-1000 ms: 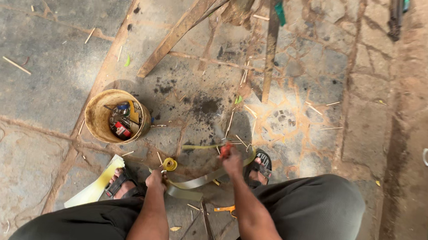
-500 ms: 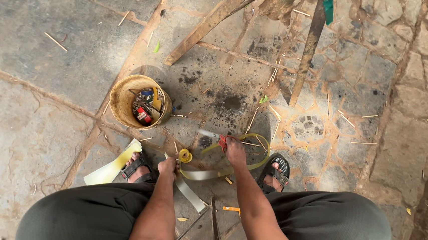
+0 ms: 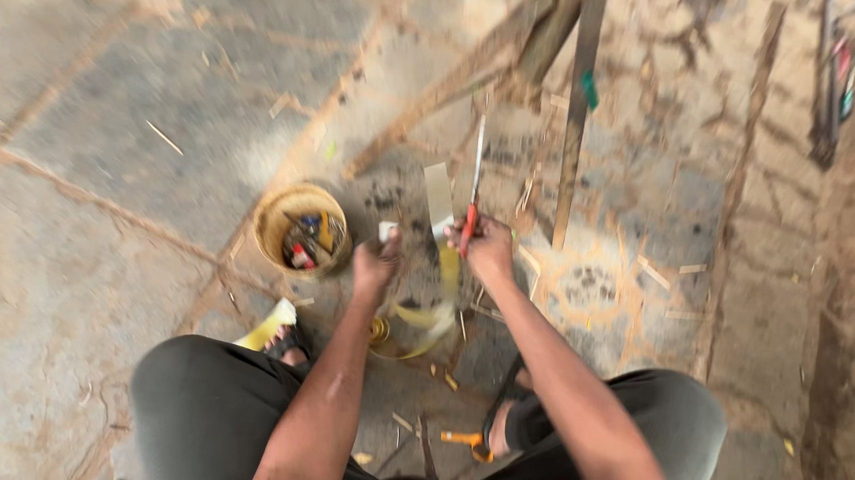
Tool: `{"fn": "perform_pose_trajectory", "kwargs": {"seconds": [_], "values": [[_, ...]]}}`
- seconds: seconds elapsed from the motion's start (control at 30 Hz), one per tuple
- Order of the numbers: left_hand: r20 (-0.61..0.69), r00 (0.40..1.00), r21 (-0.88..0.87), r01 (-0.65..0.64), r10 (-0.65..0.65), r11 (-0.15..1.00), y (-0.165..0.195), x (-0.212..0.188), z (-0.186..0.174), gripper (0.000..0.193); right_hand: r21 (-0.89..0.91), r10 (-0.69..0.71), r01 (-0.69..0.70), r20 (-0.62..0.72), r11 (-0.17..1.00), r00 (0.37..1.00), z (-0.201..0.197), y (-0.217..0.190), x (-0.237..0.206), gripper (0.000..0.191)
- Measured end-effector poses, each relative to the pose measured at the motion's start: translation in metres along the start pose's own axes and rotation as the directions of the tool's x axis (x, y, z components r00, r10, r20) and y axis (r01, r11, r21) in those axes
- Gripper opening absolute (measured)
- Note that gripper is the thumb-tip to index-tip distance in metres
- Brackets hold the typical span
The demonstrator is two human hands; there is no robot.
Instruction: The person sits on the floor and cuts a long yellowish strip into small pieces with red-handled scissors, holding the strip in one hand and snipping repeatedly. Cut pieces and scraps accumulate on the floor next to a small bucket of supplies.
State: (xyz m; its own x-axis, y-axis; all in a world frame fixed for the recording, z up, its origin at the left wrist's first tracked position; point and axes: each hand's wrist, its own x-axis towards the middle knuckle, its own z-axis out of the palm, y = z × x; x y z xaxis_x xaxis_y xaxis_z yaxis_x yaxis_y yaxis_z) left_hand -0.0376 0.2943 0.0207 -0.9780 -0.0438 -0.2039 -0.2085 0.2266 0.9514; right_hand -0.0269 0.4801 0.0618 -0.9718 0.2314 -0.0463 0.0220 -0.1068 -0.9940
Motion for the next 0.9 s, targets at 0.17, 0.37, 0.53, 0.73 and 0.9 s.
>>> {"fn": "perform_pose_trajectory", "kwargs": {"seconds": [0.17,0.37,0.53,0.73,0.9], "values": [[0.295,0.951,-0.508,0.076,0.091,0.858,0.104,-0.017,-0.004,0.046,0.613,0.339,-0.328,0.104,0.719,0.935,-0.022,-0.037,-0.033,0.02],[0.259,0.916,-0.36,-0.203,0.306,0.911,0.135,-0.051,-0.03,0.039,0.0,0.08,-0.082,0.203,0.997,0.976,-0.035,-0.046,-0.092,0.014],[0.311,0.907,-0.29,-0.194,0.284,0.937,0.1,-0.079,-0.009,0.028,-0.046,-0.243,0.241,-0.039,0.969,0.969,-0.041,-0.056,-0.098,0.022],[0.613,0.735,-0.133,-0.264,0.289,0.955,0.088,-0.082,0.008,0.023,0.209,0.037,-0.039,0.015,0.977,0.999,-0.051,-0.075,-0.099,0.012],[0.679,0.723,-0.211,0.026,0.127,0.977,0.102,-0.089,-0.001,0.026,0.087,-0.121,0.12,0.01,0.989,0.993,-0.048,-0.082,-0.094,0.016]]}}
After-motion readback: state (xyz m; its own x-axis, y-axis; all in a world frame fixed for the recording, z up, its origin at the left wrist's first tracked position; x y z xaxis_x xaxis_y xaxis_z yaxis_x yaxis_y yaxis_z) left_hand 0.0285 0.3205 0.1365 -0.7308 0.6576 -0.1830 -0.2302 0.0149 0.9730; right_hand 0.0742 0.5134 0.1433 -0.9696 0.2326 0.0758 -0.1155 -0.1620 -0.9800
